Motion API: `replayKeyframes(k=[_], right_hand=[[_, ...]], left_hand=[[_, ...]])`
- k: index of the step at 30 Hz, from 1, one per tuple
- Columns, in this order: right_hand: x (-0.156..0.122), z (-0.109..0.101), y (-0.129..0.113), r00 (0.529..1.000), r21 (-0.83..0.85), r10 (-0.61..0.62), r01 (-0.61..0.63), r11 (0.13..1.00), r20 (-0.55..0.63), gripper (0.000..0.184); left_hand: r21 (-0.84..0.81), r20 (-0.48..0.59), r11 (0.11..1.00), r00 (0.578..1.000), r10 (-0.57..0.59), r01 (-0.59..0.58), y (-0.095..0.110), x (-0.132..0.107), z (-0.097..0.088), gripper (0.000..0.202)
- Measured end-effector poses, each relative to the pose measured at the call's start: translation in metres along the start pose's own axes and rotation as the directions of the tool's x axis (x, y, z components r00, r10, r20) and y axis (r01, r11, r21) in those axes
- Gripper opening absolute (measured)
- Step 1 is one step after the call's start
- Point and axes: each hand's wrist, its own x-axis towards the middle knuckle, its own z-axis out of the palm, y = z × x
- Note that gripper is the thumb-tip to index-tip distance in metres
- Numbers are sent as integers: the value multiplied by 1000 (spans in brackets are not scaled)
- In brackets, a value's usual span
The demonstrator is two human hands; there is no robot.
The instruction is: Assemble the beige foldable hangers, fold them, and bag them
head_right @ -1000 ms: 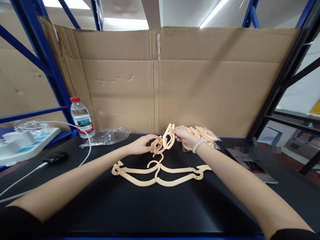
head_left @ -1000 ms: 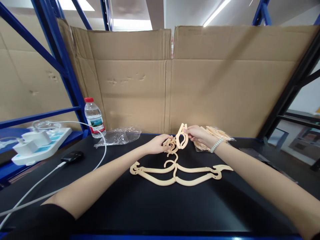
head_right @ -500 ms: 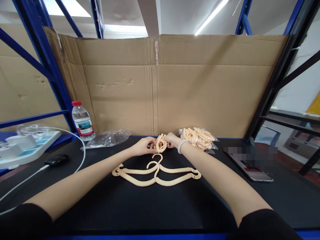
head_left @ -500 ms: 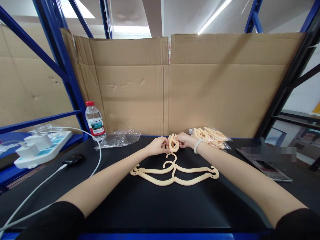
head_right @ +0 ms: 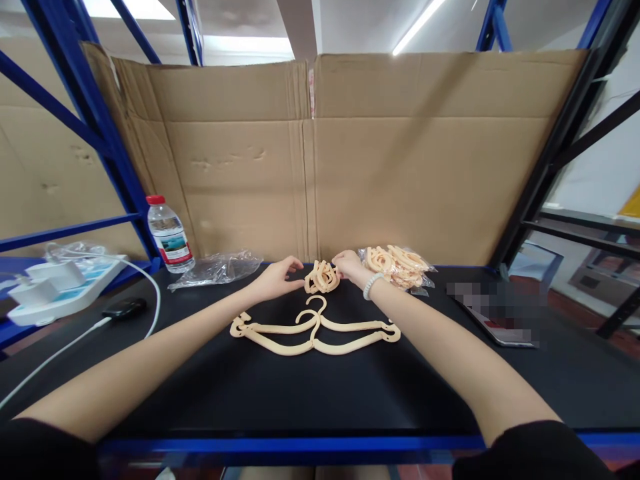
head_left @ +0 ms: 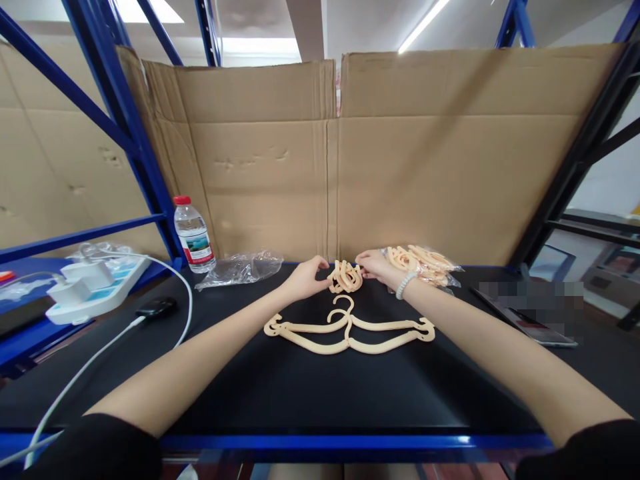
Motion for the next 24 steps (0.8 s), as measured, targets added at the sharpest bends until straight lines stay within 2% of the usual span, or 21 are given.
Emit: replayKeyframes(k=[3, 7, 9, 11, 13, 17, 24], right_hand=[[-31, -27, 8, 988, -42, -154, 155, 987, 14, 28], [-78, -74, 31, 937, -139, -287, 317, 938, 199, 18], [-94, -96, 47, 912, -185, -304, 361, 914, 276, 19], [-104, -114, 60, 887, -244, -291, 390, 888, 358, 24], [-108, -128, 69, 858, -349, -275, 442, 827, 434, 33], [-110, -136, 72, 821, -447, -260, 509, 736, 507, 38], [-115, -122, 68, 778, -445, -297, 578, 684, 553, 24]], left_hand=[[23, 69, 1000, 997, -16, 15, 6, -26, -22, 28], [43, 239, 999, 971, 4, -15, 3, -63, -53, 28], [31, 323, 999, 946, 22, -34, -6, -77, -64, 33], [-11, 399, 994, 911, 104, -108, -18, -85, -71, 41], [-48, 442, 992, 888, 127, -118, -27, -89, -75, 44], [-98, 451, 985, 876, 172, -143, -31, -92, -72, 40], [-54, 420, 975, 881, 218, -216, -18, -93, -62, 16]])
